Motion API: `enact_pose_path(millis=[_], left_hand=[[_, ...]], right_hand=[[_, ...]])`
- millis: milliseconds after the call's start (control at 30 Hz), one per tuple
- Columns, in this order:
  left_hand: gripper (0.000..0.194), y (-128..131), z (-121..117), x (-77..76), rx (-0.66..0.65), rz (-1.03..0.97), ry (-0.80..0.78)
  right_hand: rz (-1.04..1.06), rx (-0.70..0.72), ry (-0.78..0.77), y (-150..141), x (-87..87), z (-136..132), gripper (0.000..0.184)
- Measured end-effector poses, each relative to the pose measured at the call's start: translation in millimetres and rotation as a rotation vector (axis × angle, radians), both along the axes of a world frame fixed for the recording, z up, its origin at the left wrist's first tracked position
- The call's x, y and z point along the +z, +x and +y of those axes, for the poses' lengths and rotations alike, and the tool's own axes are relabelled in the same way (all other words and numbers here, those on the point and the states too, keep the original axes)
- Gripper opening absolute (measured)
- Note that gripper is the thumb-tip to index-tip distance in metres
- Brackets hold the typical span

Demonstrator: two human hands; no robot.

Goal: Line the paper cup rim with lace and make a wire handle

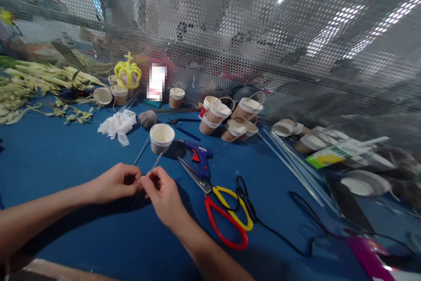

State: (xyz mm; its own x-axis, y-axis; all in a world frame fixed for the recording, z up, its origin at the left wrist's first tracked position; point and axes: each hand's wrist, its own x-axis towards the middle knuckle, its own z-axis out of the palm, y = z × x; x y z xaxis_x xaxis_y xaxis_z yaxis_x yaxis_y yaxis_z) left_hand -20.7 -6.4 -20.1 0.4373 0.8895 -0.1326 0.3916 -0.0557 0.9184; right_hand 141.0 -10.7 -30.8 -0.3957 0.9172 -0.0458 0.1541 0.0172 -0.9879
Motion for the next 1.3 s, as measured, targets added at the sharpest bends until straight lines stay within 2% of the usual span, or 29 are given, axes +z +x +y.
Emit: enact_pose_path(millis=[133,300,500,633,767,1100,1300], left_hand=[[0.020,-8.7,3.6,2.5,-0.071,-0.081,-0.047],[0.019,-14.8,6.7,5.9,-0.092,-0.091,-0.018],[0.017,-22.0,9.2,17.6,-0.143,-0.108,0.050],[0.015,-23.5,10.1,15.1,-0.111,-0.023,0.117],[0.016,-21.6,10.6,8.1,-0.073,0.023,0.109],[0.016,-16.8,8.9,10.2,-0.033,-0.104,0.006],[0.014,-14.2,6.2,14.5,0.048,-0.139,-0.095]], right_hand=[[0.053,0.118,-0.019,-0.2,9.3,1.4,0.027],[-0.074,0.058,-0.023,-5.4,18.2,1.9,0.021],[-0.143,0.020,0.034,-13.2,27.6,4.5,0.017],[-0.137,-0.013,0.034,-14.0,26.4,5.4,0.017],[-0.141,-0.032,0.022,-15.1,22.4,5.6,0.016],[-0.180,-0.019,0.007,-14.3,29.8,6.0,0.016],[-0.062,-0.047,0.003,-17.1,23.3,4.0,0.016]])
